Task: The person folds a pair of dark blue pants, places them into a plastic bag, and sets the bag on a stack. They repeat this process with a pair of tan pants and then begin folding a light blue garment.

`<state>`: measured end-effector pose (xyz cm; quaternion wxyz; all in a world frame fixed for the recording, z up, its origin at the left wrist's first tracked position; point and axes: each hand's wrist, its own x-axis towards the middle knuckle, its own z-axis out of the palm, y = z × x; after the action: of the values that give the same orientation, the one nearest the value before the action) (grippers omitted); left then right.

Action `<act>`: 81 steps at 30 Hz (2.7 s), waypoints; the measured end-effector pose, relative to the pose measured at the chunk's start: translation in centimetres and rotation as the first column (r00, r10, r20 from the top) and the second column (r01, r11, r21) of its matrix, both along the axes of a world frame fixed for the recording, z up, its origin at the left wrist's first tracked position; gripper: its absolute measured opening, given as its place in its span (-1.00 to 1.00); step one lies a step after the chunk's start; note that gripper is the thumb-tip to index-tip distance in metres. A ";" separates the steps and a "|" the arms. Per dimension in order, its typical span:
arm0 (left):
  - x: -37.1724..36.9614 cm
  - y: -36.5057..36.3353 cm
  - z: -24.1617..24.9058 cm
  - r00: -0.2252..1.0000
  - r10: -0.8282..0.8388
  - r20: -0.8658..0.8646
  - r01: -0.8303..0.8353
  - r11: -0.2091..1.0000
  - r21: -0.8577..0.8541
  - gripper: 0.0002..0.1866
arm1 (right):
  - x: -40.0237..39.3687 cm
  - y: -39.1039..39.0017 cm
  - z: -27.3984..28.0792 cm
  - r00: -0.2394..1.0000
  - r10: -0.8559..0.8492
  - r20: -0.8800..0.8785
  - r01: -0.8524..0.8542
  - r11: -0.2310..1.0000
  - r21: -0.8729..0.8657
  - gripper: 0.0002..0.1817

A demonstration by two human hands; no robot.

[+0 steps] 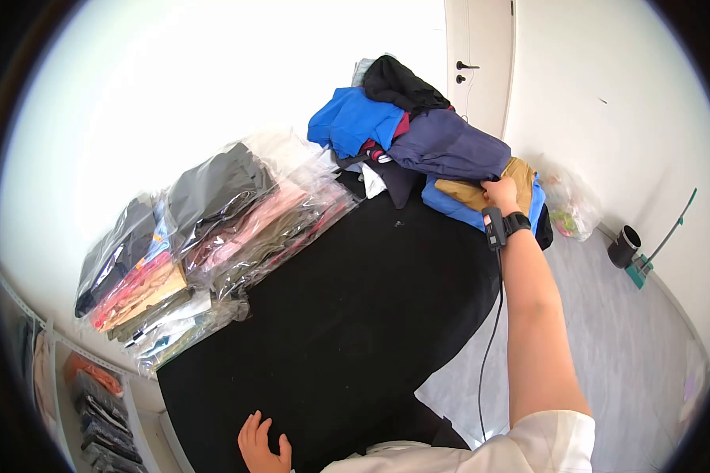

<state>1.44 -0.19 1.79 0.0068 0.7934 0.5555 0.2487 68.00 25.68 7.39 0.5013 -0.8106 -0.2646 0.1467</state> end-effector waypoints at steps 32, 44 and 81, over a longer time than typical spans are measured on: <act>-0.3 -0.8 0.4 0.682 0.040 0.730 0.157 0.967 -0.199 -0.59 | -36.3 -19.2 21.7 0.225 0.749 0.623 -0.947 0.018 0.320 -0.77; -6.1 -1.8 -1.7 0.095 0.405 0.910 0.196 0.888 -0.415 -0.34 | -25.9 -11.1 5.7 0.374 0.881 0.291 -0.872 0.441 -0.215 -0.64; -22.1 -2.6 3.0 0.677 0.438 0.592 -0.117 0.858 -0.500 -0.35 | -8.3 -8.4 -7.7 0.813 0.501 0.297 -0.478 0.865 -0.151 -0.54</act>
<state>-20.68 -2.74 4.79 0.3446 0.5259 0.6693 0.3960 59.66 17.26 -0.28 0.3675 -0.7448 -0.5382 0.1435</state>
